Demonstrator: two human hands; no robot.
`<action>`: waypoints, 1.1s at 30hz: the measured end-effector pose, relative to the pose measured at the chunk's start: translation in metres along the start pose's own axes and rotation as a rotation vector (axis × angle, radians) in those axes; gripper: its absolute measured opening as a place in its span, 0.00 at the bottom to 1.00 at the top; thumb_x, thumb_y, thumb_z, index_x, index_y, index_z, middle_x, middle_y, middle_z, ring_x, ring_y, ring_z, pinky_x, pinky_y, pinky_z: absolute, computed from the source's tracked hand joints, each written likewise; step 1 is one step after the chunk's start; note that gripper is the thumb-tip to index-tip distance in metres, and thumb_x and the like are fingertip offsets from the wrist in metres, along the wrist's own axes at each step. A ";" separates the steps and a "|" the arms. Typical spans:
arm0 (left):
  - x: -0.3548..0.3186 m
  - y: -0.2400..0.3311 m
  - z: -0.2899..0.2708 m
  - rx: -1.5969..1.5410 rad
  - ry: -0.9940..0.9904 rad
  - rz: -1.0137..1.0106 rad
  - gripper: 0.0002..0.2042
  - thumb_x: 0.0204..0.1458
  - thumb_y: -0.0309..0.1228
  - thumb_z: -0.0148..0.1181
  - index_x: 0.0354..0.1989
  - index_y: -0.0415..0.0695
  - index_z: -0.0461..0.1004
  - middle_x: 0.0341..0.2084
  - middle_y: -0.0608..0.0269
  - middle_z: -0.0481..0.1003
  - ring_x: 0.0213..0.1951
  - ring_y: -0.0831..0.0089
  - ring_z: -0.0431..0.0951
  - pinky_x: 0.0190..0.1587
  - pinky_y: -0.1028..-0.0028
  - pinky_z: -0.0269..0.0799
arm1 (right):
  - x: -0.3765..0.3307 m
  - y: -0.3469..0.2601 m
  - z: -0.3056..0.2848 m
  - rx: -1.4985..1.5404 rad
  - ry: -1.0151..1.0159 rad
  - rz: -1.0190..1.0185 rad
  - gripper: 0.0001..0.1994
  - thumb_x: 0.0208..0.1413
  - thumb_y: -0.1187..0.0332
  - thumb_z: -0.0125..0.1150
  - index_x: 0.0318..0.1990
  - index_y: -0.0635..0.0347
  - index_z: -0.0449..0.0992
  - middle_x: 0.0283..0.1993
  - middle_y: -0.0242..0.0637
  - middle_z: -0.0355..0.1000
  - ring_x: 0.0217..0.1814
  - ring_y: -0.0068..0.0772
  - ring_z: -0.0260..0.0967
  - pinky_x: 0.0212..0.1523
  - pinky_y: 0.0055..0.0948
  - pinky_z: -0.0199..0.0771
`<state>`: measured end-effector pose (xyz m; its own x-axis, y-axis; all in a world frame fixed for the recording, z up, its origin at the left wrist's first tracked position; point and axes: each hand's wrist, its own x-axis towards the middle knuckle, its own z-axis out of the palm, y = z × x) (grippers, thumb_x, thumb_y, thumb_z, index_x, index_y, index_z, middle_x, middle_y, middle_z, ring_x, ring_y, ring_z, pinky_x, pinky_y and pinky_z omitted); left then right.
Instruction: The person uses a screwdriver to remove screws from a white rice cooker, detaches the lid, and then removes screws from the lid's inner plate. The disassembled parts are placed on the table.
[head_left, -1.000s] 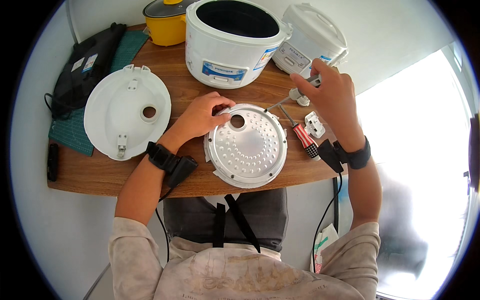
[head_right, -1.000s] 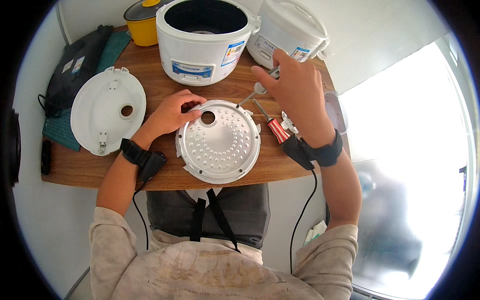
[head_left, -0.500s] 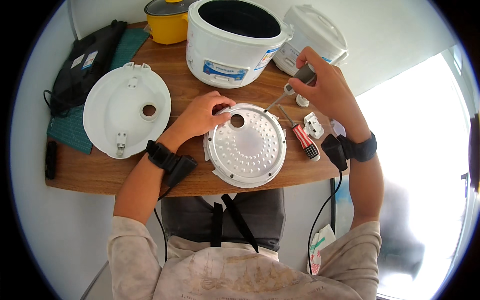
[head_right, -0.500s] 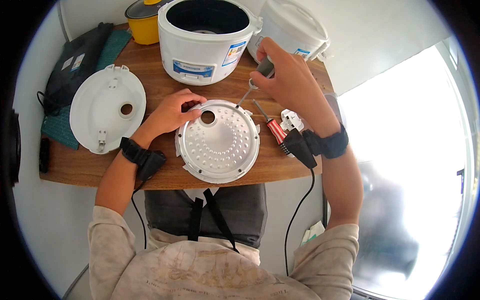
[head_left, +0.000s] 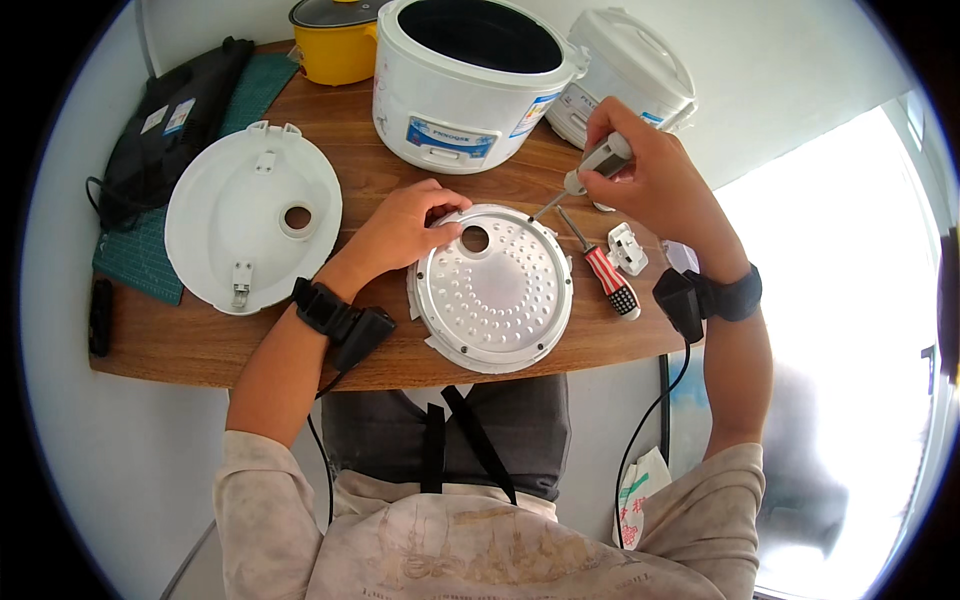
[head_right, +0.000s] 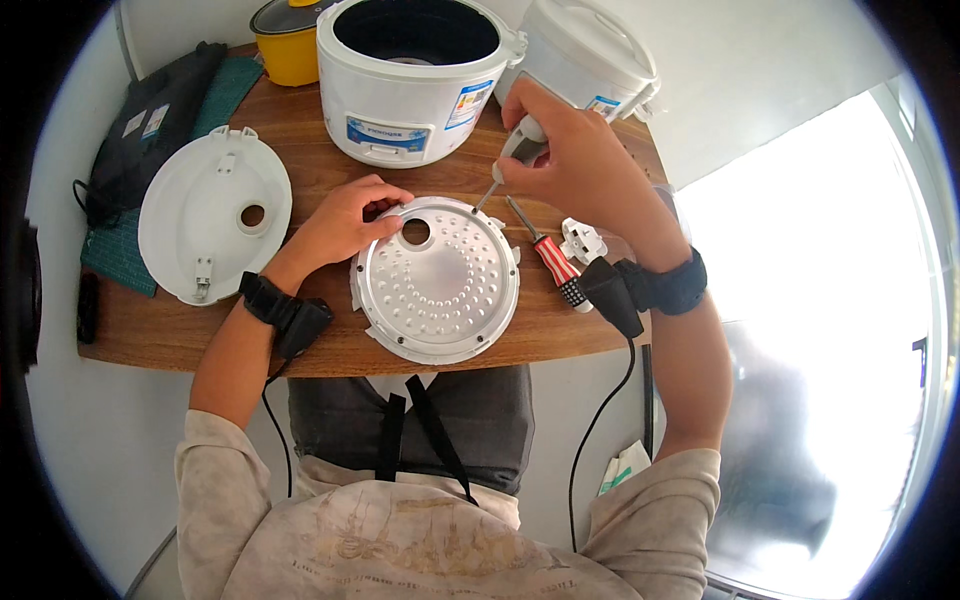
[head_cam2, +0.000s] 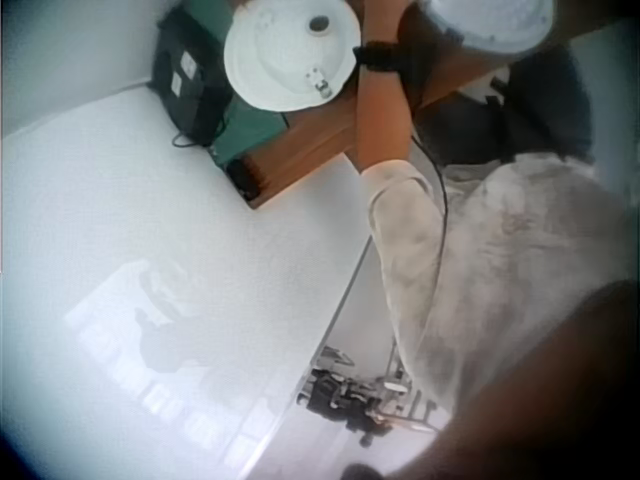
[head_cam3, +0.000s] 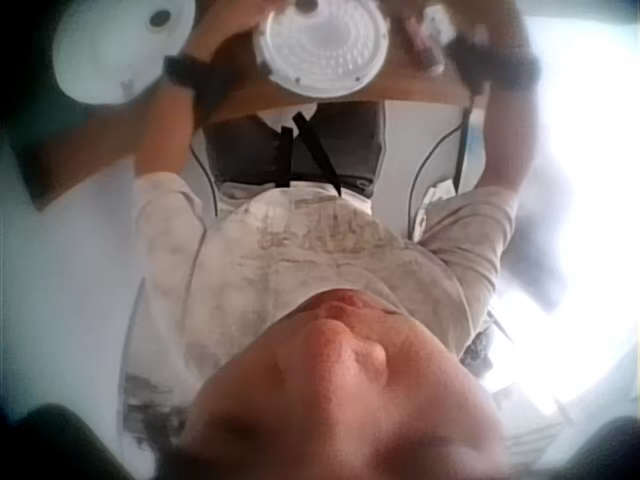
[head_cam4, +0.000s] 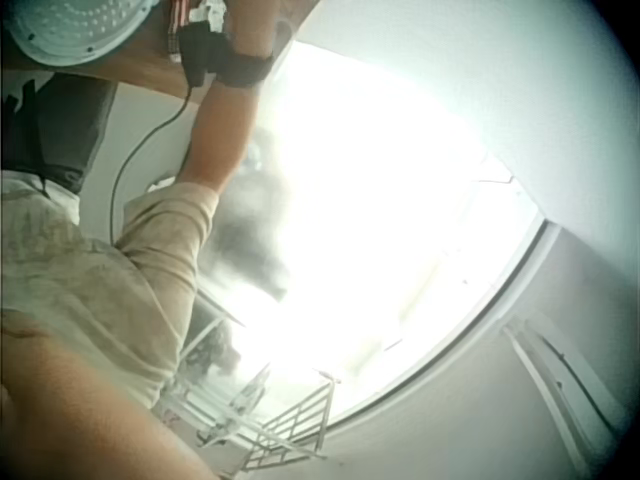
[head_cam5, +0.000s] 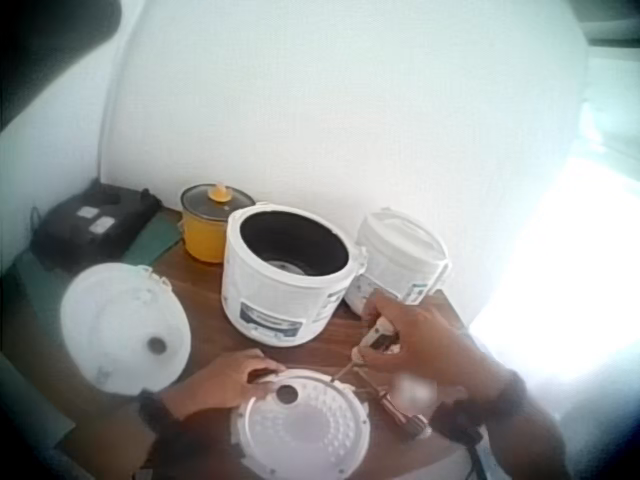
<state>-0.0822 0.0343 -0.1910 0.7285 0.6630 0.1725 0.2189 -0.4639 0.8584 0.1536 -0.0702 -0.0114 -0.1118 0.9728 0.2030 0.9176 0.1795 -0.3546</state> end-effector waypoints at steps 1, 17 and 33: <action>0.000 0.000 0.000 0.008 -0.004 0.005 0.15 0.57 0.32 0.66 0.52 0.42 0.80 0.40 0.57 0.76 0.42 0.65 0.78 0.48 0.68 0.74 | 0.001 0.001 -0.002 -0.006 -0.045 0.024 0.16 0.55 0.61 0.70 0.41 0.57 0.69 0.27 0.42 0.78 0.28 0.39 0.79 0.31 0.34 0.74; 0.000 -0.003 0.000 0.004 -0.015 0.007 0.15 0.58 0.31 0.66 0.53 0.42 0.79 0.40 0.60 0.75 0.41 0.68 0.77 0.48 0.71 0.73 | -0.002 -0.017 -0.011 -0.236 -0.094 0.116 0.17 0.60 0.55 0.66 0.42 0.58 0.70 0.26 0.41 0.79 0.27 0.40 0.78 0.34 0.37 0.74; 0.000 -0.002 -0.002 0.035 -0.023 0.003 0.15 0.58 0.31 0.65 0.53 0.41 0.79 0.40 0.59 0.75 0.42 0.69 0.77 0.49 0.71 0.74 | 0.006 -0.023 -0.014 -0.258 -0.124 0.363 0.16 0.57 0.60 0.64 0.46 0.57 0.68 0.27 0.45 0.78 0.32 0.39 0.79 0.38 0.37 0.75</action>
<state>-0.0839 0.0359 -0.1919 0.7437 0.6480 0.1640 0.2390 -0.4869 0.8401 0.1371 -0.0702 0.0103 0.2038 0.9790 -0.0087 0.9690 -0.2030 -0.1408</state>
